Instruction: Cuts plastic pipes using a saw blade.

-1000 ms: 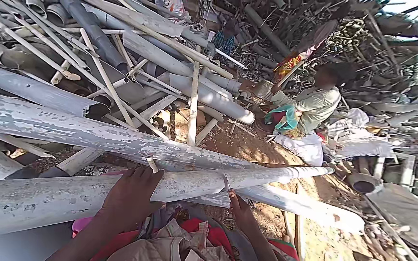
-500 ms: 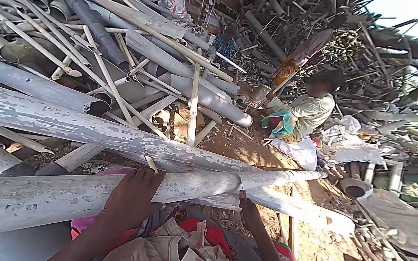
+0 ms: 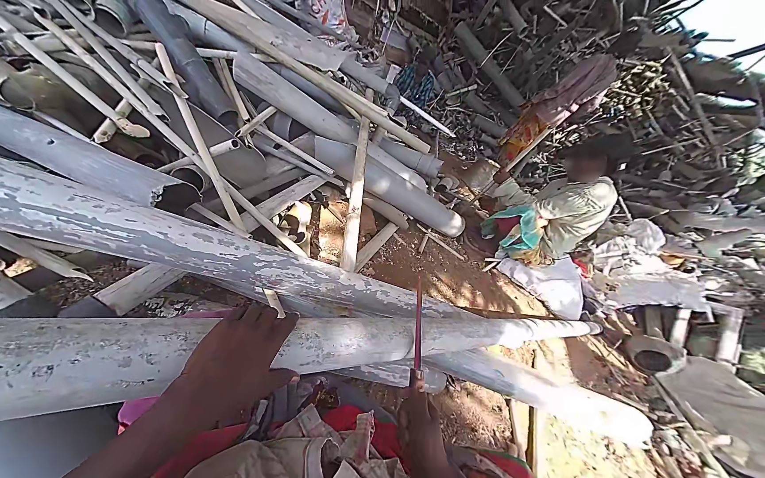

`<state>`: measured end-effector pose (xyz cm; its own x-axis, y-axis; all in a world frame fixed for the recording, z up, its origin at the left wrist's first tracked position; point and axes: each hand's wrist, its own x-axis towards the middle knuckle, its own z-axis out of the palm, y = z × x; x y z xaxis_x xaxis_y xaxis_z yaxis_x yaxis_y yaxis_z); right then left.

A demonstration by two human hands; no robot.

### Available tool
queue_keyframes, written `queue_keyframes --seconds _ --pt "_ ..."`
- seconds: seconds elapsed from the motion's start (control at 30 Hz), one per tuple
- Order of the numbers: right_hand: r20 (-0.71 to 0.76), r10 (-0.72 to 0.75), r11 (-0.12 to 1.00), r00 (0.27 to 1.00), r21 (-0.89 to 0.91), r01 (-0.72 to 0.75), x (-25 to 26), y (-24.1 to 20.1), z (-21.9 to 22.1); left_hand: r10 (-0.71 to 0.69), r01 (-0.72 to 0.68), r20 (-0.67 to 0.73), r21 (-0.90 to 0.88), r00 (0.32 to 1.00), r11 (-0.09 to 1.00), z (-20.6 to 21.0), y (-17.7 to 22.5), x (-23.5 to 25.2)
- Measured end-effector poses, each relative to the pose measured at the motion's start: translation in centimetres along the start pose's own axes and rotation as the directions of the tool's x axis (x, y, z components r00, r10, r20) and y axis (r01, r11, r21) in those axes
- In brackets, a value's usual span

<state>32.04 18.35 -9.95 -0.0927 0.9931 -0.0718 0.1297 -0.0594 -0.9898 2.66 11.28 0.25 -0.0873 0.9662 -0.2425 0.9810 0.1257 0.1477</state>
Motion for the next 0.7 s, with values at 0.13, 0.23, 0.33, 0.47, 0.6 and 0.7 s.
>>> queue_keyframes --seconds 0.13,0.23,0.33,0.47,0.6,0.7 --pt "0.138 0.009 0.985 0.99 0.168 -0.033 -0.3 -3.7 0.1 0.001 0.0 -0.083 0.003 0.997 1.0 0.8 0.1 -0.4" --pt "0.129 -0.437 0.892 0.89 0.19 0.41 -0.5 -7.5 -0.1 0.041 -0.034 -0.201 0.034 0.979 0.999 1.5 -0.2 -0.4" --pt "0.09 -0.427 0.904 0.9 0.013 0.428 -0.4 -4.5 0.1 0.033 -0.027 -0.204 0.03 0.978 0.999 1.5 0.0 -0.4" --pt "0.185 0.362 0.931 0.914 -0.11 -0.347 -0.6 -3.4 -0.1 -0.001 0.005 -0.121 0.029 0.993 1.0 1.0 0.3 -0.4" --pt "0.126 -0.058 0.992 0.99 0.119 0.043 -2.1 -9.9 -0.1 0.031 -0.024 -0.193 0.04 0.981 0.999 1.7 0.3 -0.6" --pt "0.055 -0.375 0.921 0.925 0.135 0.365 -1.0 -8.2 0.0 0.027 -0.022 -0.18 0.03 0.983 0.999 1.5 0.3 -0.5"
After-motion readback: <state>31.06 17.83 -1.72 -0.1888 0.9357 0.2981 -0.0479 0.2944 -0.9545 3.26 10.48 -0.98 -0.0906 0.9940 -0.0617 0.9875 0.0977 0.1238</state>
